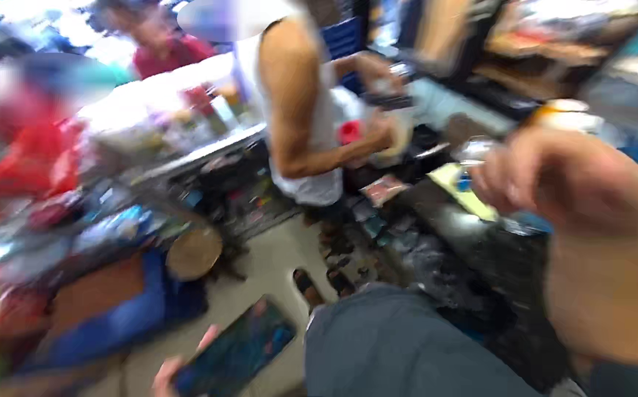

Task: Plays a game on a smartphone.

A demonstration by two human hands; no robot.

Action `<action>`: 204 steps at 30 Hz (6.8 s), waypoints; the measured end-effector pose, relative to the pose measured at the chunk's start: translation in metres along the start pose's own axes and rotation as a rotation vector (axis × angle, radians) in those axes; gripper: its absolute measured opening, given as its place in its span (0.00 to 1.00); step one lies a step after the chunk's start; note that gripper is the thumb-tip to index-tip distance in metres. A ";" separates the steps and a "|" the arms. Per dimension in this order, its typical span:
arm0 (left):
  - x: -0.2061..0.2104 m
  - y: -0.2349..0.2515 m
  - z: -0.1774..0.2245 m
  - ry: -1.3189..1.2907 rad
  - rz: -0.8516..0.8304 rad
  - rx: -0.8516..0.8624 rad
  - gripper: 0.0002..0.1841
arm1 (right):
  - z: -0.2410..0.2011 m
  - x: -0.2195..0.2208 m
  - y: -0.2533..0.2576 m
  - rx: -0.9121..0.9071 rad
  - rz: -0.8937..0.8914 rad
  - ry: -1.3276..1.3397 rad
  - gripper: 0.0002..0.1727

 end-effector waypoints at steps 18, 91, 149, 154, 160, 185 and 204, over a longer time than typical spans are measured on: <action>-0.026 0.077 0.019 0.083 0.161 0.038 0.30 | 0.164 0.326 0.098 0.492 -0.265 1.093 0.23; -0.185 0.152 0.134 0.064 -0.051 -0.069 0.23 | 0.129 0.479 0.169 0.439 0.326 0.544 0.35; -0.167 0.122 0.127 0.074 -0.070 -0.096 0.26 | 0.109 0.476 0.139 0.351 0.379 0.584 0.34; -0.168 0.122 0.126 0.066 -0.051 -0.092 0.24 | 0.110 0.476 0.140 0.359 0.365 0.554 0.35; -0.173 0.123 0.123 -0.118 -0.124 -0.149 0.25 | 0.114 0.477 0.141 0.370 0.326 0.593 0.34; -0.179 0.121 0.128 0.088 -0.105 -0.054 0.26 | 0.125 0.486 0.136 0.380 0.297 0.782 0.19; -0.187 0.124 0.125 0.053 -0.087 -0.124 0.26 | 0.122 0.486 0.136 0.415 0.214 0.682 0.36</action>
Point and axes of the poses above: each hand's wrist, its own y-axis towards the middle knuckle, its own x-axis out of the palm, z = x × y, the point moved 8 cm from there along y, towards the middle knuckle, and after that the axes turned 2 degrees about -x, right-handed, at the moved point
